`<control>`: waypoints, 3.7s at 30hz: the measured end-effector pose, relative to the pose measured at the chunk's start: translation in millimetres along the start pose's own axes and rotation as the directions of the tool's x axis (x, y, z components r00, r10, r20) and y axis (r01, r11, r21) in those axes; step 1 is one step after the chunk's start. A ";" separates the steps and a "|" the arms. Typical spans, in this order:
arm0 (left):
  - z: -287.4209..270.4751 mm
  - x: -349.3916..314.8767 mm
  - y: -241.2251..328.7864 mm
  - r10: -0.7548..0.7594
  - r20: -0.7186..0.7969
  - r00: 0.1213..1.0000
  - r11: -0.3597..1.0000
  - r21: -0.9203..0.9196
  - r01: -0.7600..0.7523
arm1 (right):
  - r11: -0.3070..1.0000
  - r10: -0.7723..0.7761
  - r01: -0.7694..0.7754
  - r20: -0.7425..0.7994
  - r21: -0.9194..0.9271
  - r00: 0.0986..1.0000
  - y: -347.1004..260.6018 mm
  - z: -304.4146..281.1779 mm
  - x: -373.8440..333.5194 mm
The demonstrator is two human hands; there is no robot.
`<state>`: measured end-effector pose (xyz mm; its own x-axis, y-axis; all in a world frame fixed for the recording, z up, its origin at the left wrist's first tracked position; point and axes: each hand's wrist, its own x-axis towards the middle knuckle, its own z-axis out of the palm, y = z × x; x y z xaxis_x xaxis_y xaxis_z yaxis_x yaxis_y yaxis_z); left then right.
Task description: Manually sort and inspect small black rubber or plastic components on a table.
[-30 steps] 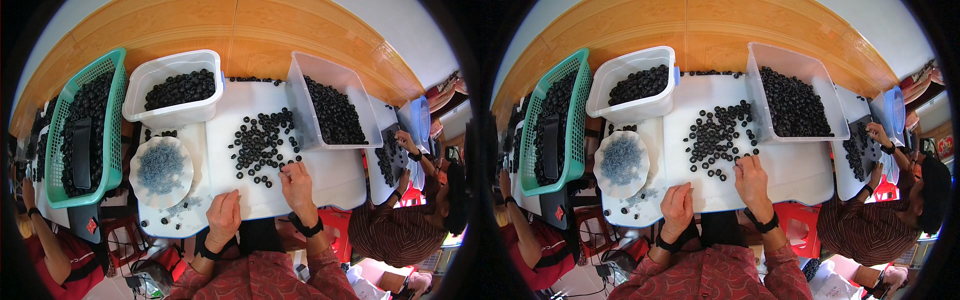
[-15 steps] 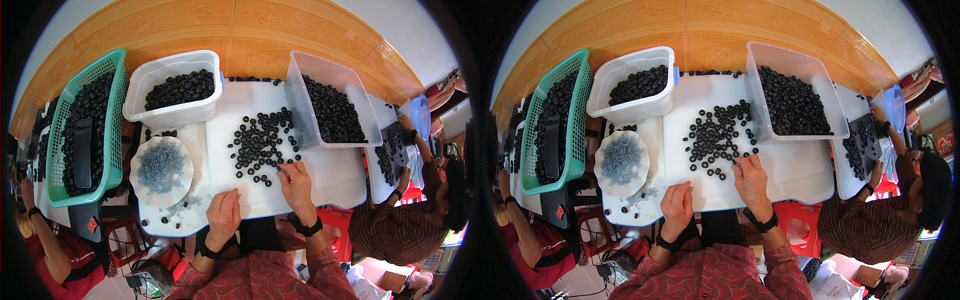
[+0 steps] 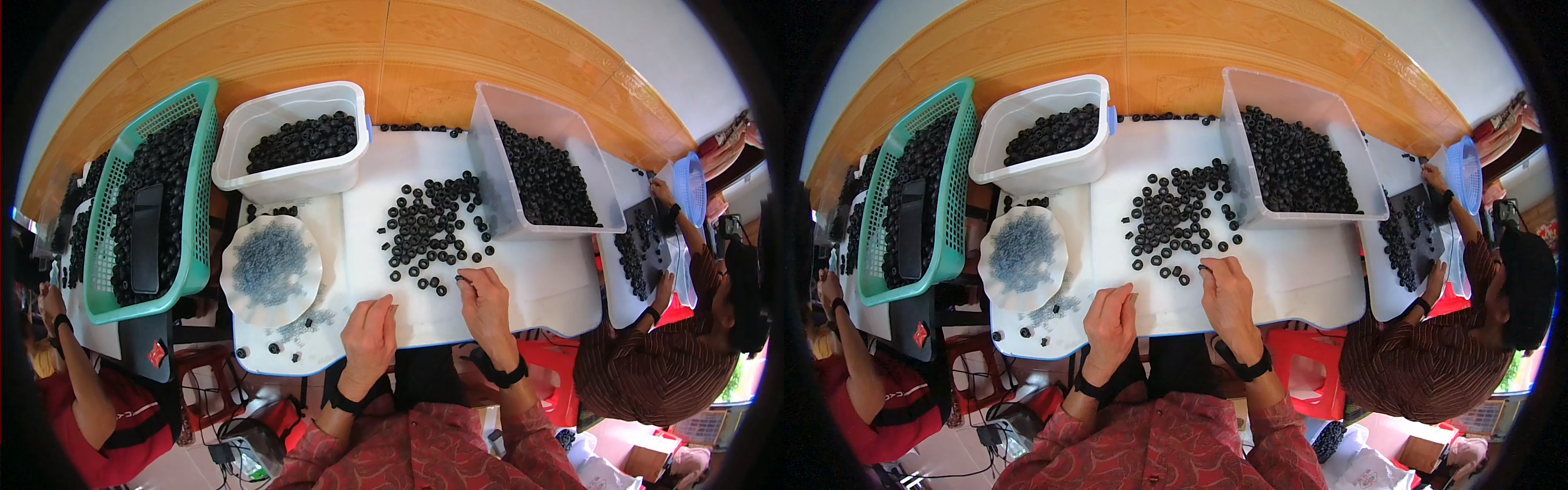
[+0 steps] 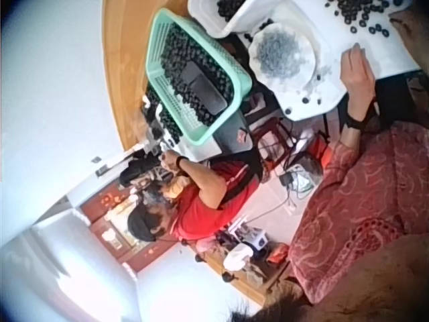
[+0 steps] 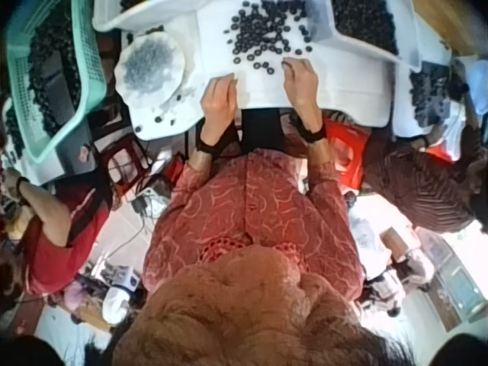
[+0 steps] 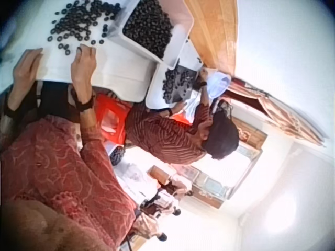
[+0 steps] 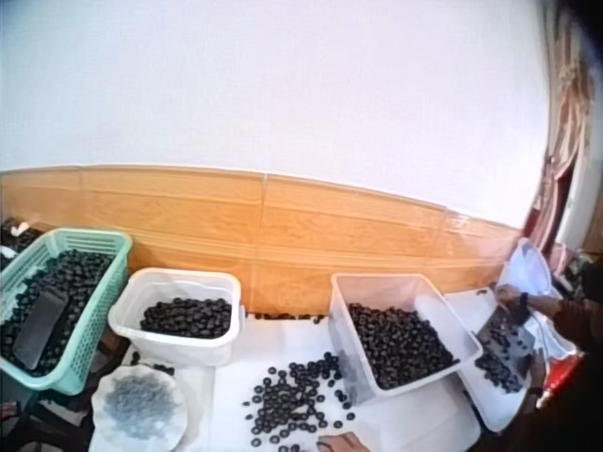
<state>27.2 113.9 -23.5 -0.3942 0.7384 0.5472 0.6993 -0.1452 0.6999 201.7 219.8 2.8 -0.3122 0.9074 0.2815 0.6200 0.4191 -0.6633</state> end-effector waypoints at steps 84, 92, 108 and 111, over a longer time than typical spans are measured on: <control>0.1 -4.6 7.0 -0.103 0.131 0.986 0.995 0.004 0.103 | 0.661 0.268 -0.329 0.197 0.675 0.943 -54.6 17.0 -62.1; -6.8 -5.4 13.0 -0.093 0.161 0.983 0.995 0.045 0.087 | 0.782 0.211 -0.254 0.142 0.569 0.967 -56.9 22.9 -64.6; -52.3 -6.9 -12.7 -0.176 0.035 0.984 0.952 0.259 0.161 | 0.851 0.154 -0.192 0.117 0.489 0.981 -55.3 29.1 -70.4; -53.8 -6.4 -15.7 -0.181 0.069 0.981 0.952 0.264 0.158 | 0.849 0.153 -0.184 0.101 0.495 0.983 -61.1 29.2 -69.6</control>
<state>-13.3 76.1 -13.2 -0.4727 0.7959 0.3782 0.7608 0.1520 0.6310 164.4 130.1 3.5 -0.2846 0.9529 0.1046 0.2277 0.1732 -0.9582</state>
